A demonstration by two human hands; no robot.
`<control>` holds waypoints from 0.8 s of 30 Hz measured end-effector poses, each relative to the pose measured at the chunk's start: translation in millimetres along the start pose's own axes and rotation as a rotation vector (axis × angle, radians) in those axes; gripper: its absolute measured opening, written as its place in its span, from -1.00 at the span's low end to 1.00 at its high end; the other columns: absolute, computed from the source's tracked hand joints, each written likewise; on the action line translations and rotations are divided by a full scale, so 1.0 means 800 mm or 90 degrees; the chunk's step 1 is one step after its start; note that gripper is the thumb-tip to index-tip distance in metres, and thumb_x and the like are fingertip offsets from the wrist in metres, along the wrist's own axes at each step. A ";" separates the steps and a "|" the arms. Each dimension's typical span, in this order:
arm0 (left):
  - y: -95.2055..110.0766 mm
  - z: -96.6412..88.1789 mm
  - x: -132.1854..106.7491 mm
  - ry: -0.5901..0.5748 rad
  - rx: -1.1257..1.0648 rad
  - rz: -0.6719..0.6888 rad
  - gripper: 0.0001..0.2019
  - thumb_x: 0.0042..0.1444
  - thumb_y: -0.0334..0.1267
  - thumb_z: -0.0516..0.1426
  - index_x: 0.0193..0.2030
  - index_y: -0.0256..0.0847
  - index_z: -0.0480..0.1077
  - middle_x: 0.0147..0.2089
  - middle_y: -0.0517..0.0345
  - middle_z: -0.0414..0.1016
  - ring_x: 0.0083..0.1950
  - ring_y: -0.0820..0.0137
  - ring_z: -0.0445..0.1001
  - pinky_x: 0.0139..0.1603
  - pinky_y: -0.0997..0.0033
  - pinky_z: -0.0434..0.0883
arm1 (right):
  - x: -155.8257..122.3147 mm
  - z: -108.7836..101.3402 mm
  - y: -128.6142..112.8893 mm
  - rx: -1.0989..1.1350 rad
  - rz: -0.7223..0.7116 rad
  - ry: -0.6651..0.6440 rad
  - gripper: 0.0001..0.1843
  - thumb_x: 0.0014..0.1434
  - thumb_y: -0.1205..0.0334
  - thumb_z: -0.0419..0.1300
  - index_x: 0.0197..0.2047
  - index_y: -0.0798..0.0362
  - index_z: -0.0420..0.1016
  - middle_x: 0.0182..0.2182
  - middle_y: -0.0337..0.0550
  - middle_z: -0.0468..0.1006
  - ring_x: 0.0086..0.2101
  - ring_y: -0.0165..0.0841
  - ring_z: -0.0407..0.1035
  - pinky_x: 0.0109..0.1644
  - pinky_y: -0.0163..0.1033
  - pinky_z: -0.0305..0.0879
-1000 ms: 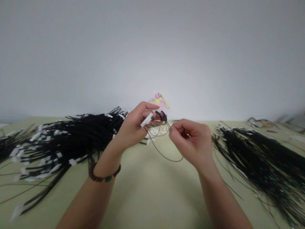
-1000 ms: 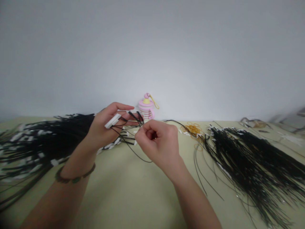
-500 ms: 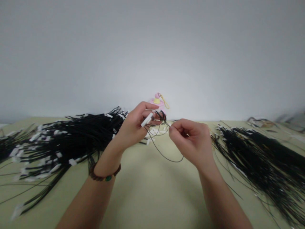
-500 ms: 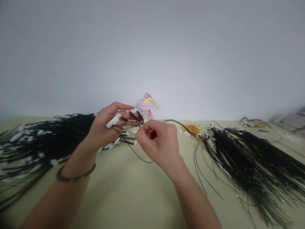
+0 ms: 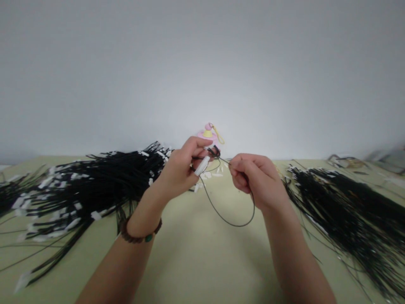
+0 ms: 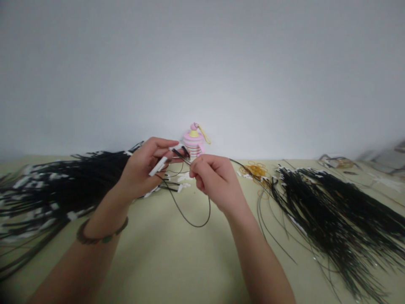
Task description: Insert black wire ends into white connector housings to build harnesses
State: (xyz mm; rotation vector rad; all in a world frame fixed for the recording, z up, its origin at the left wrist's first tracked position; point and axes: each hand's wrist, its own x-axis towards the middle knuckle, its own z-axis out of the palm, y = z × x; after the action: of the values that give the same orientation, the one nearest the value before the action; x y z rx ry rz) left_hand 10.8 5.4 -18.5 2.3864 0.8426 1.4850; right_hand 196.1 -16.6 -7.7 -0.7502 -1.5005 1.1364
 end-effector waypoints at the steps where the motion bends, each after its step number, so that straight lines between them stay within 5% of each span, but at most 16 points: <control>1: 0.001 0.000 0.000 0.000 0.015 0.001 -0.65 0.08 -0.40 0.09 0.04 -0.24 0.22 -0.08 -0.01 0.60 -0.05 0.34 0.58 -0.14 0.46 0.46 | 0.001 0.000 0.000 0.023 0.012 -0.006 -0.80 -0.01 0.28 0.08 -0.62 0.09 0.34 -0.81 -0.41 0.15 -0.75 -0.61 -0.03 -0.70 -0.46 -0.18; 6: 0.003 -0.002 -0.003 0.003 0.086 -0.002 -0.60 0.04 -0.45 0.05 0.06 -0.25 0.21 -0.11 -0.02 0.60 -0.12 0.32 0.59 -0.27 0.48 0.43 | 0.001 0.000 -0.001 0.000 0.002 -0.016 -0.79 0.01 0.28 0.07 -0.62 0.08 0.32 -0.80 -0.41 0.16 -0.74 -0.60 0.00 -0.68 -0.44 -0.15; 15: 0.018 0.010 -0.002 -0.104 0.211 -0.001 -0.60 0.06 -0.45 0.06 0.09 -0.26 0.20 -0.19 0.03 0.61 -0.24 0.28 0.61 -0.36 0.46 0.41 | -0.002 0.006 0.005 -0.415 -0.228 0.068 -0.85 0.11 0.35 0.09 -0.49 0.12 0.37 -0.62 -0.34 0.32 -0.57 -0.58 0.16 -0.49 -0.42 0.03; 24: 0.043 0.014 -0.006 -0.158 0.301 -0.010 -0.66 0.07 -0.50 0.05 0.02 -0.27 0.23 -0.21 -0.03 0.60 -0.24 0.20 0.61 -0.36 0.38 0.42 | -0.011 -0.003 -0.005 -0.370 -0.182 -0.015 -0.82 0.14 0.36 0.06 -0.50 0.09 0.30 -0.64 -0.36 0.27 -0.58 -0.55 0.15 -0.51 -0.39 0.01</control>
State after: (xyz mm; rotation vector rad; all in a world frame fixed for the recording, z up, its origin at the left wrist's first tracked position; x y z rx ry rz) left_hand 31.5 -23.8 -11.7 2.8043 1.2557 1.0359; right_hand 200.7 -25.3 -7.5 -0.8701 -1.9142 0.4927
